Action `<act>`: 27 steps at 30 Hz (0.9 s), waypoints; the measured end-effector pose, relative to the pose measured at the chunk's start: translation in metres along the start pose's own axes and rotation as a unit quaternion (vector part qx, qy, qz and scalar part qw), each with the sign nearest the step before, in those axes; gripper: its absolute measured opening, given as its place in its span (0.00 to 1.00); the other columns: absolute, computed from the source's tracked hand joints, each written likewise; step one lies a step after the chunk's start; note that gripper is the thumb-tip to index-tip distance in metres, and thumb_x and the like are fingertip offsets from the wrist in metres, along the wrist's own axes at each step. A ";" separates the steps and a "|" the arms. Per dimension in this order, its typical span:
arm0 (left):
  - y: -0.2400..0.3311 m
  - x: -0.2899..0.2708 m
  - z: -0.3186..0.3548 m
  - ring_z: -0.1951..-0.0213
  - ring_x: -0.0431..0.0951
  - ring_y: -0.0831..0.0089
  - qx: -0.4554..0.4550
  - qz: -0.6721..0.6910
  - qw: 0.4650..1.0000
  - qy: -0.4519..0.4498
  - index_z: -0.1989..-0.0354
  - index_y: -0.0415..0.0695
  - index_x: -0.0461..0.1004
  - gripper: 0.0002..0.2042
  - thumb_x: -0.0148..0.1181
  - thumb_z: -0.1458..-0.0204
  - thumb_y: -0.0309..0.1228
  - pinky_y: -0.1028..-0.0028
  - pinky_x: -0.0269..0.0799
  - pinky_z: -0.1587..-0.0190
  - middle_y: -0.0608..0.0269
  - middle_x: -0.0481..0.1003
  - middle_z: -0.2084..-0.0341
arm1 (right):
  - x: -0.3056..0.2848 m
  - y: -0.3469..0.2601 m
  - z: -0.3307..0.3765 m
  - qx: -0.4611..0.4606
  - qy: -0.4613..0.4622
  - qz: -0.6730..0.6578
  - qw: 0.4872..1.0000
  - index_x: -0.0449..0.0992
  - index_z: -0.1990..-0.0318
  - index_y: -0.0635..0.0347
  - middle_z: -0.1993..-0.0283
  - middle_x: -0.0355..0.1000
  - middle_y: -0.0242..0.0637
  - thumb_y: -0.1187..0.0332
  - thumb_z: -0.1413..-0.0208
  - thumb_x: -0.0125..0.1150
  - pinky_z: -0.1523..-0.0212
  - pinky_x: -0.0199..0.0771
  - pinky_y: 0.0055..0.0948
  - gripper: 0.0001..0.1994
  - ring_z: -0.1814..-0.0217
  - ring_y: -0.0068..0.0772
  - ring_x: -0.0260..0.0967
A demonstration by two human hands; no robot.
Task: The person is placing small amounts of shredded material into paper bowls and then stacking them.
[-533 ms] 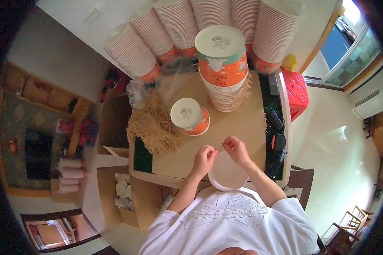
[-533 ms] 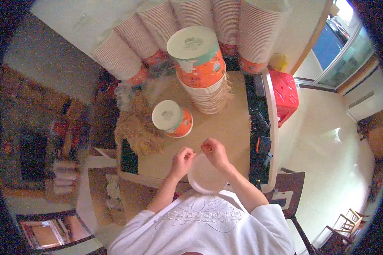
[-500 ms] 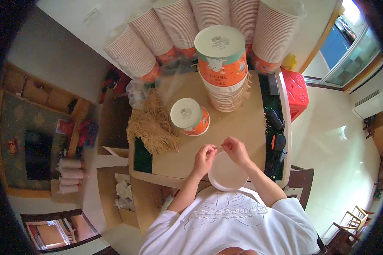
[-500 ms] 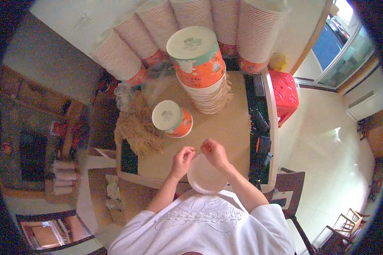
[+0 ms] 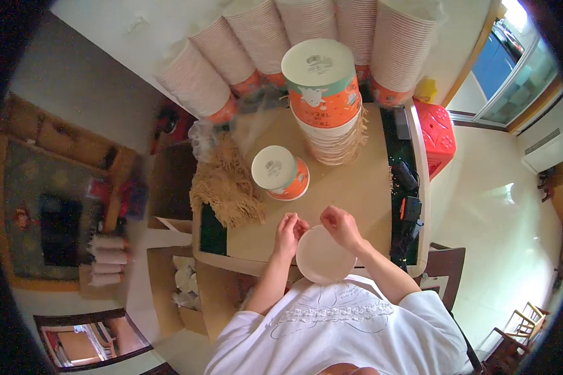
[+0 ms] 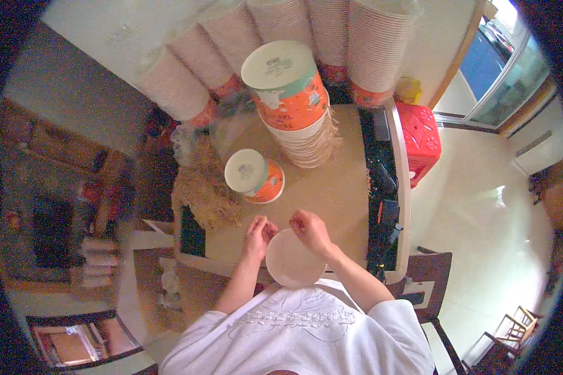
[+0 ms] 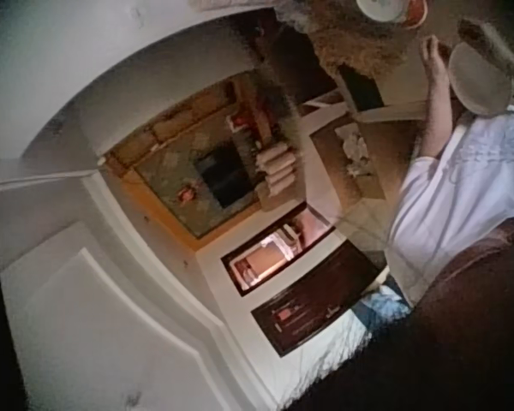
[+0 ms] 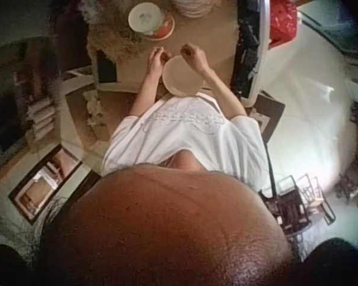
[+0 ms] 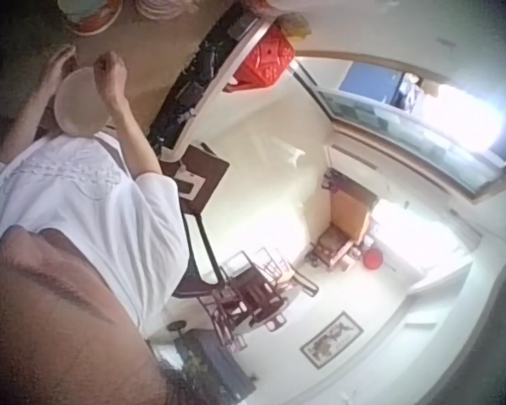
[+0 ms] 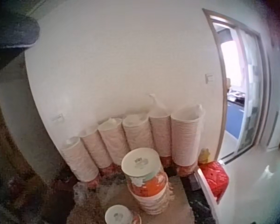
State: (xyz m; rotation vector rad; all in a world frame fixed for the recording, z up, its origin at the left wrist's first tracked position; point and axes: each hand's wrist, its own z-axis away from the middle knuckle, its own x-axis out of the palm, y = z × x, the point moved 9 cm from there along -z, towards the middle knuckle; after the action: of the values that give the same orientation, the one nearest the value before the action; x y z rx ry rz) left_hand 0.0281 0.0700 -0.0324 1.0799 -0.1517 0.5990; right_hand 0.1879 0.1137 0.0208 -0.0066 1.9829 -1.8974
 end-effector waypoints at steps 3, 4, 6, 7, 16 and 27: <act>-0.002 0.019 0.001 0.80 0.64 0.79 -0.002 0.160 0.983 -0.085 0.71 0.47 0.65 0.04 0.49 0.47 0.31 0.80 0.60 0.77 0.71 0.66 0.82 | 0.000 -0.001 -0.003 0.000 0.000 -0.011 1.000 0.70 0.72 0.61 0.74 0.69 0.45 0.73 0.55 0.55 0.70 0.68 0.34 0.03 0.71 0.44 0.68; -0.006 0.017 0.003 0.81 0.61 0.81 -0.017 0.059 0.998 -0.023 0.71 0.47 0.65 0.03 0.49 0.47 0.31 0.81 0.56 0.78 0.73 0.63 0.83 | 0.000 -0.003 -0.004 -0.003 -0.001 -0.013 1.000 0.70 0.72 0.61 0.74 0.69 0.45 0.73 0.55 0.55 0.70 0.68 0.34 0.03 0.71 0.44 0.68; -0.006 0.020 0.004 0.78 0.64 0.84 0.021 -0.107 0.994 -0.023 0.68 0.45 0.67 0.04 0.52 0.49 0.30 0.83 0.60 0.76 0.73 0.66 0.81 | 0.000 -0.008 -0.005 -0.014 -0.016 0.011 1.000 0.71 0.72 0.64 0.77 0.69 0.38 0.74 0.54 0.57 0.71 0.69 0.24 0.03 0.75 0.27 0.68; -0.009 0.020 0.004 0.78 0.64 0.84 0.026 -0.109 0.993 -0.022 0.68 0.45 0.67 0.04 0.52 0.49 0.30 0.83 0.60 0.76 0.73 0.66 0.81 | 0.000 -0.010 -0.006 -0.019 -0.016 0.009 1.000 0.71 0.72 0.64 0.77 0.69 0.38 0.74 0.54 0.57 0.71 0.69 0.24 0.03 0.75 0.27 0.68; 0.000 0.034 0.004 0.73 0.70 0.83 0.129 -0.447 0.882 -0.069 0.66 0.39 0.72 0.07 0.56 0.52 0.26 0.81 0.67 0.71 0.69 0.73 0.75 | -0.008 0.002 -0.011 0.025 0.013 -0.111 0.993 0.72 0.70 0.64 0.75 0.71 0.34 0.75 0.52 0.56 0.71 0.69 0.22 0.02 0.72 0.20 0.68; -0.001 0.004 0.009 0.83 0.60 0.88 0.009 -0.135 0.991 0.013 0.71 0.44 0.67 0.03 0.50 0.48 0.29 0.84 0.55 0.83 0.75 0.64 0.84 | 0.051 -0.011 0.025 0.008 -0.078 -0.002 0.997 0.70 0.63 0.60 0.77 0.72 0.35 0.72 0.52 0.55 0.74 0.69 0.26 0.08 0.76 0.25 0.70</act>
State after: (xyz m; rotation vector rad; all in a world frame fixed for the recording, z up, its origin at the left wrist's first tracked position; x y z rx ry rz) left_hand 0.0332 0.0630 -0.0273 1.0886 0.0231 0.3702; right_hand 0.1452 0.0747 0.0175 -0.1484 1.8665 -1.8543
